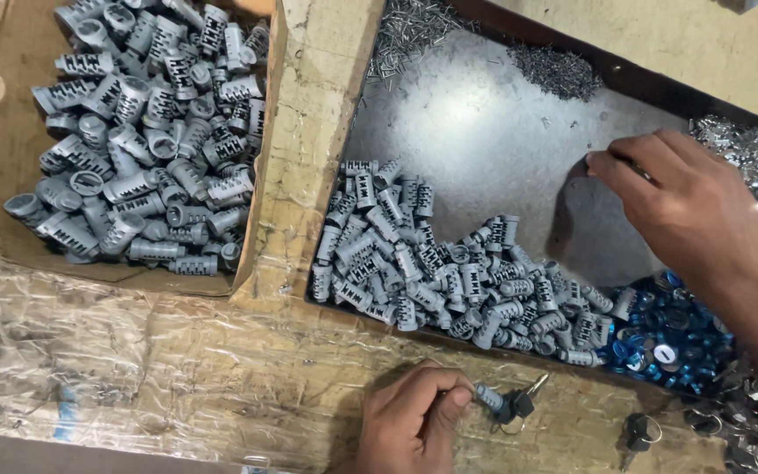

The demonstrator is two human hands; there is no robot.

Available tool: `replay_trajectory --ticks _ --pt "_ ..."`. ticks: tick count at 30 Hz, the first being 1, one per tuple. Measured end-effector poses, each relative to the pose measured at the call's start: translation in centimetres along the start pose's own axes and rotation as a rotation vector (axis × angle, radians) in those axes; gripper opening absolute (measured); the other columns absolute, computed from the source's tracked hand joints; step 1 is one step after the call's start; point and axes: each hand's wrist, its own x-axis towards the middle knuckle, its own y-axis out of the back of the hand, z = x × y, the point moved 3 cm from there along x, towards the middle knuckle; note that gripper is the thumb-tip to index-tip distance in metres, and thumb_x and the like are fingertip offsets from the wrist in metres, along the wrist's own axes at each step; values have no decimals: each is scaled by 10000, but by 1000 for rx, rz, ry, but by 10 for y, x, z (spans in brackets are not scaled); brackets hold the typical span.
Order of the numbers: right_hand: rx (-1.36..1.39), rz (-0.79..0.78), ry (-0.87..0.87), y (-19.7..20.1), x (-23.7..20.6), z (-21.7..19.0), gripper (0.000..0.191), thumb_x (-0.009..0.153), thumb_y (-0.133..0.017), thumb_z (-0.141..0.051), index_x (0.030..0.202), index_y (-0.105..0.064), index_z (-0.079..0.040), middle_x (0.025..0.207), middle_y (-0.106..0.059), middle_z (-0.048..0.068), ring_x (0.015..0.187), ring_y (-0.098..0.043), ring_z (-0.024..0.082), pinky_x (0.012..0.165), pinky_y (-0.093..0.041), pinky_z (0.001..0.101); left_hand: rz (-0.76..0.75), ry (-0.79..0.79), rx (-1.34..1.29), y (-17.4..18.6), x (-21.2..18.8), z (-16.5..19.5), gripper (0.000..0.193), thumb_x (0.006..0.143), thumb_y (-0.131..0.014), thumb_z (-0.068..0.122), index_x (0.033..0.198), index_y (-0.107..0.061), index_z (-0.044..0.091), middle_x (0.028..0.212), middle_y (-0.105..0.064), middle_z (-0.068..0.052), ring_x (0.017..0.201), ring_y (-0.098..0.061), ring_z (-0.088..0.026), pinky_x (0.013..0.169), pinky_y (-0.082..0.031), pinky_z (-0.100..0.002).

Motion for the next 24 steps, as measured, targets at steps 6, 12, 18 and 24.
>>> replay_trajectory --ticks 6,12,18,24 --pt "81 61 -44 29 16 -25 201 813 -724 -58 1008 -763 -24 966 -725 87 846 -700 202 702 -589 323 -137 161 -15 8 -1 7 67 947 -690 23 881 -679 19 666 -608 -22 530 -500 -33 470 -362 -228" --pt "1471 182 -619 87 -67 -130 119 932 -695 -74 960 -765 18 825 -775 98 658 -710 109 533 -564 240 -298 245 -452 7 3 13 80 1042 -694 65 1017 -707 -9 886 -705 -6 785 -625 -19 678 -512 -211" --pt "1827 185 -852 49 -140 -183 129 942 -690 34 937 -742 152 813 -698 178 687 -557 150 526 -432 258 -368 219 -286 -1 -2 29 110 1002 -741 118 966 -759 15 779 -692 33 652 -530 11 545 -419 -197" --pt "2014 215 -971 53 -140 -193 148 926 -648 49 959 -729 168 841 -707 197 688 -579 156 546 -421 269 -435 207 -119 0 -2 38 111 969 -755 148 936 -779 43 691 -689 32 569 -499 18 472 -379 -212"
